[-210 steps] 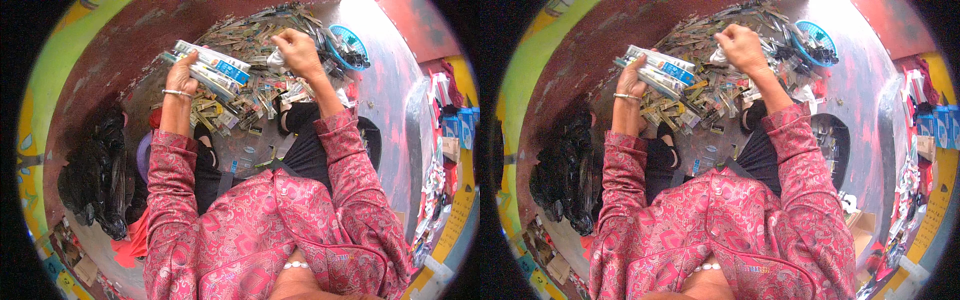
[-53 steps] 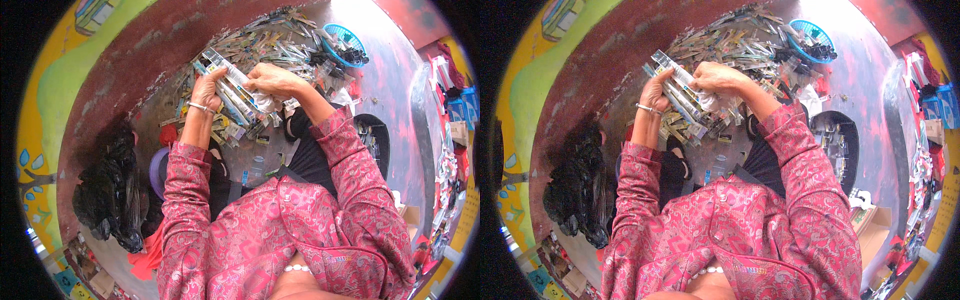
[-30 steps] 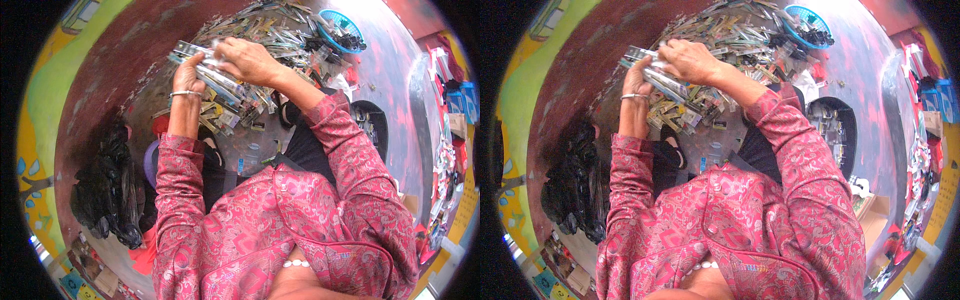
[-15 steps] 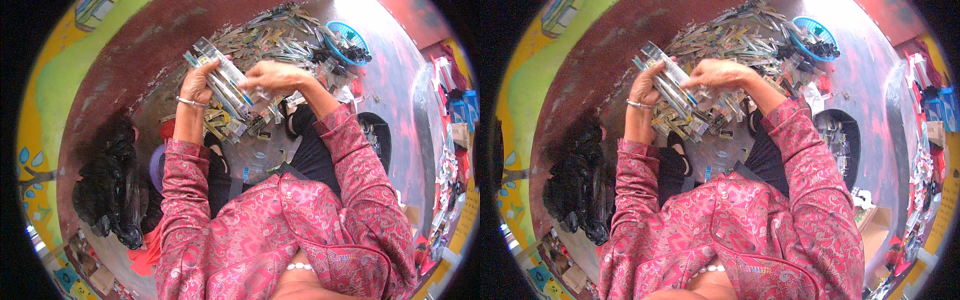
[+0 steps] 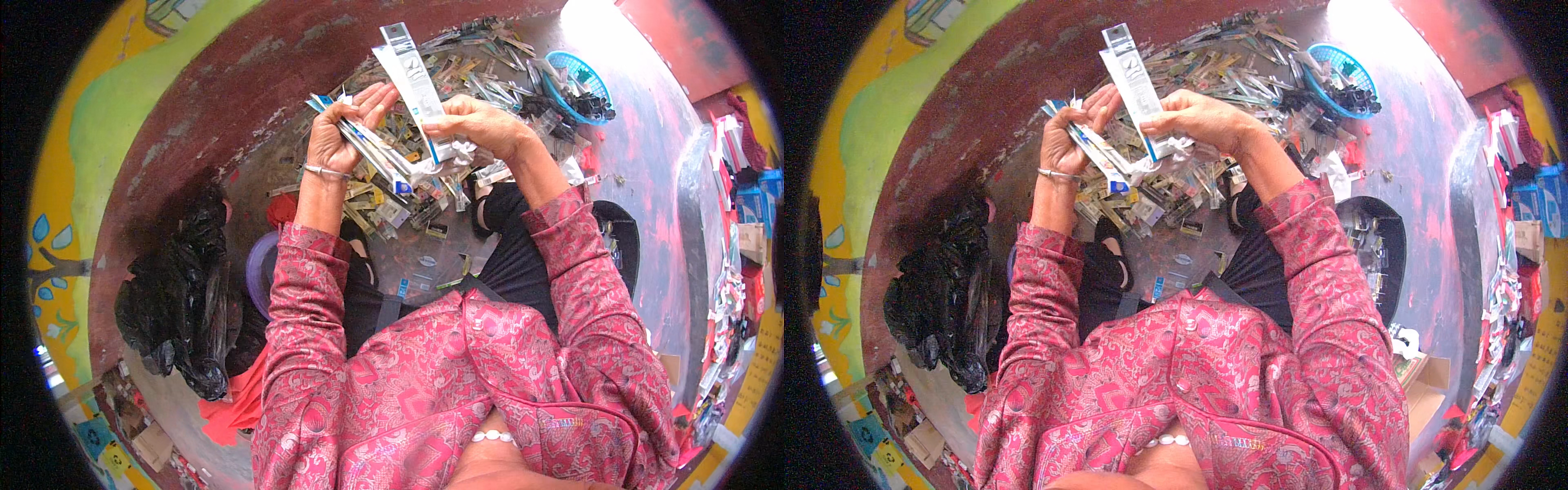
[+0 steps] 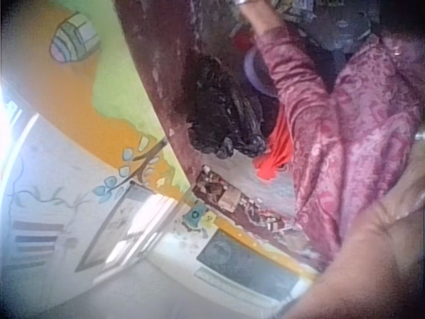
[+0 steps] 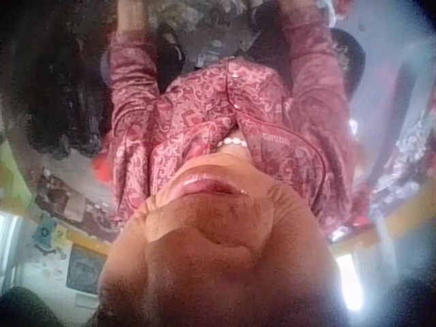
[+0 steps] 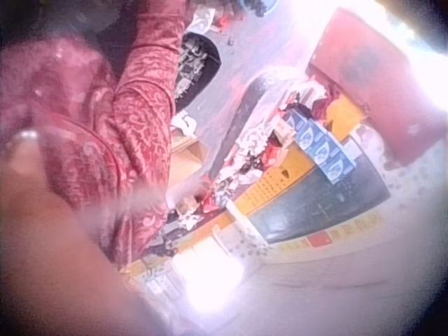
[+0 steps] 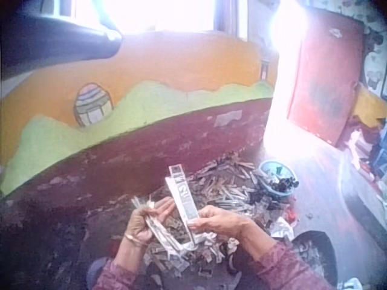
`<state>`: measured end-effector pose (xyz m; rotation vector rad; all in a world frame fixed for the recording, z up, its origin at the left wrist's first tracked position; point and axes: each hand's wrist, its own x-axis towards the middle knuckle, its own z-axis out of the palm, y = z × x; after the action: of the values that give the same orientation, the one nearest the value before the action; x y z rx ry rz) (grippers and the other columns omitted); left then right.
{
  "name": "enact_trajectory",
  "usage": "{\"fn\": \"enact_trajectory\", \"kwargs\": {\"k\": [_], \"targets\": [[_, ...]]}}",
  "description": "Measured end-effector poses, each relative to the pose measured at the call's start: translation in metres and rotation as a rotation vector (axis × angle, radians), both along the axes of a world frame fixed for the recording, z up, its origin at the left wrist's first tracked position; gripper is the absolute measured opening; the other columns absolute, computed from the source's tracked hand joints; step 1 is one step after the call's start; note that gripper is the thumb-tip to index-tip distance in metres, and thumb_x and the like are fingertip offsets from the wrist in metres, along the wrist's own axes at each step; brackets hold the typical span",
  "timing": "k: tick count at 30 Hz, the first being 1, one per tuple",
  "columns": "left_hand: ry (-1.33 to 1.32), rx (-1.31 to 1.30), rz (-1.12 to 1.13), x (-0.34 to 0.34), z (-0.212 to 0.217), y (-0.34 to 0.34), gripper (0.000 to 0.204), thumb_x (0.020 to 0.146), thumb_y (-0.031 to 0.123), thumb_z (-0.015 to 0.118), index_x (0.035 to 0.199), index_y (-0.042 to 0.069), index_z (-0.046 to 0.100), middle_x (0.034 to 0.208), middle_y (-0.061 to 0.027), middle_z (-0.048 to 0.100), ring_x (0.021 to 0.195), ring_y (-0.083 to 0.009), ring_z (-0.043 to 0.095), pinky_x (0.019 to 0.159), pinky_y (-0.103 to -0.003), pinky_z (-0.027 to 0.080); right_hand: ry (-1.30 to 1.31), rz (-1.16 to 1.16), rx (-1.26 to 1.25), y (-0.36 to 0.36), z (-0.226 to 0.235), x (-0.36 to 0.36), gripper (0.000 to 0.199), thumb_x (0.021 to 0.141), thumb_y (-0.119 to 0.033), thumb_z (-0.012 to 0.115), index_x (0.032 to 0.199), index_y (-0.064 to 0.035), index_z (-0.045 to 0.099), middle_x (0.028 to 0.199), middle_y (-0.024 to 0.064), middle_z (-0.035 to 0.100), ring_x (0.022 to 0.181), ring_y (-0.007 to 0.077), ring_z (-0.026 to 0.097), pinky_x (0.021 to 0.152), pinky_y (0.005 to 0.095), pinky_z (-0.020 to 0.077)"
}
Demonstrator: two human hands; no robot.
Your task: The person picks up small packaged items from a pile on the floor, wipes some with a cloth, and places them into a plastic bag or a basket.
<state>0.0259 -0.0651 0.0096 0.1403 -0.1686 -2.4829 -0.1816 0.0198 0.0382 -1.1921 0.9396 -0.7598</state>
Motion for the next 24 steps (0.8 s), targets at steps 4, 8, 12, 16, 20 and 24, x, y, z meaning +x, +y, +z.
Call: {"fn": "enact_trajectory", "kwargs": {"k": [4, 8, 12, 16, 20, 24], "targets": [[0.086, -0.009, 0.096, -0.004, 0.0, 0.003, 0.061, 0.061, -0.006, 0.038, 0.119, -0.018, 0.025, 0.124, -0.0318, 0.034, 0.121, -0.0397, 0.029, 0.103, -0.045, 0.026, -0.038, 0.138, 0.117, 0.001, -0.002, 0.013, 0.029, 0.079, -0.026, 0.059, 0.09, -0.0004, 0.063, 0.079, -0.0018, 0.061, 0.067, 0.0042, 0.052, 0.063, 0.0195, 0.0407], [0.037, -0.139, 0.074, -0.006, 0.005, 0.012, 0.065, 0.062, 0.005, 0.047, 0.122, -0.012, 0.03, 0.13, -0.0266, 0.03, 0.124, -0.0361, 0.026, 0.104, -0.047, 0.02, 0.042, 0.22, 0.084, 0.0, -0.003, 0.022, 0.03, 0.081, -0.026, 0.057, 0.093, 0.0012, 0.062, 0.082, -0.0004, 0.061, 0.071, 0.0063, 0.053, 0.067, 0.0206, 0.0411], [0.041, -0.194, 0.069, -0.015, 0.009, 0.02, 0.066, 0.064, 0.012, 0.049, 0.125, -0.006, 0.031, 0.132, -0.022, 0.031, 0.124, -0.0323, 0.029, 0.102, -0.052, 0.021, 0.048, 0.094, 0.097, -0.003, -0.018, 0.026, 0.032, 0.081, -0.026, 0.056, 0.094, 0.0029, 0.061, 0.087, 0.0027, 0.061, 0.08, 0.009, 0.052, 0.074, 0.0225, 0.0392], [0.109, -0.096, 0.065, -0.019, 0.003, 0.023, 0.064, 0.065, 0.012, 0.049, 0.125, -0.004, 0.032, 0.116, -0.0183, 0.046, 0.109, -0.0281, 0.045, 0.097, -0.049, 0.03, 0.037, 0.096, 0.133, -0.002, -0.022, 0.031, 0.035, 0.081, -0.031, 0.055, 0.091, 0.0022, 0.062, 0.083, 0.0031, 0.061, 0.077, 0.0109, 0.052, 0.071, 0.0249, 0.0399], [0.064, -0.07, 0.064, -0.015, -0.005, 0.015, 0.06, 0.064, 0.006, 0.05, 0.121, -0.006, 0.034, 0.086, -0.0085, 0.05, 0.077, -0.0178, 0.049, 0.078, -0.037, 0.041, 0.372, 0.174, 0.034, -0.008, -0.033, 0.03, 0.043, 0.081, -0.041, 0.051, 0.084, -0.0001, 0.063, 0.07, 0.0019, 0.058, 0.068, 0.0114, 0.05, 0.063, 0.0273, 0.0396], [0.007, -0.086, 0.125, -0.011, -0.012, 0.008, 0.06, 0.062, 0.004, 0.052, 0.119, -0.006, 0.036, 0.08, -0.0063, 0.045, 0.07, -0.0153, 0.045, 0.071, -0.032, 0.04, 0.474, 0.079, 0.036, -0.006, -0.024, 0.025, 0.048, 0.081, -0.048, 0.048, 0.075, -0.0023, 0.063, 0.066, 0.0013, 0.056, 0.061, 0.0114, 0.046, 0.055, 0.0271, 0.0366]]}}
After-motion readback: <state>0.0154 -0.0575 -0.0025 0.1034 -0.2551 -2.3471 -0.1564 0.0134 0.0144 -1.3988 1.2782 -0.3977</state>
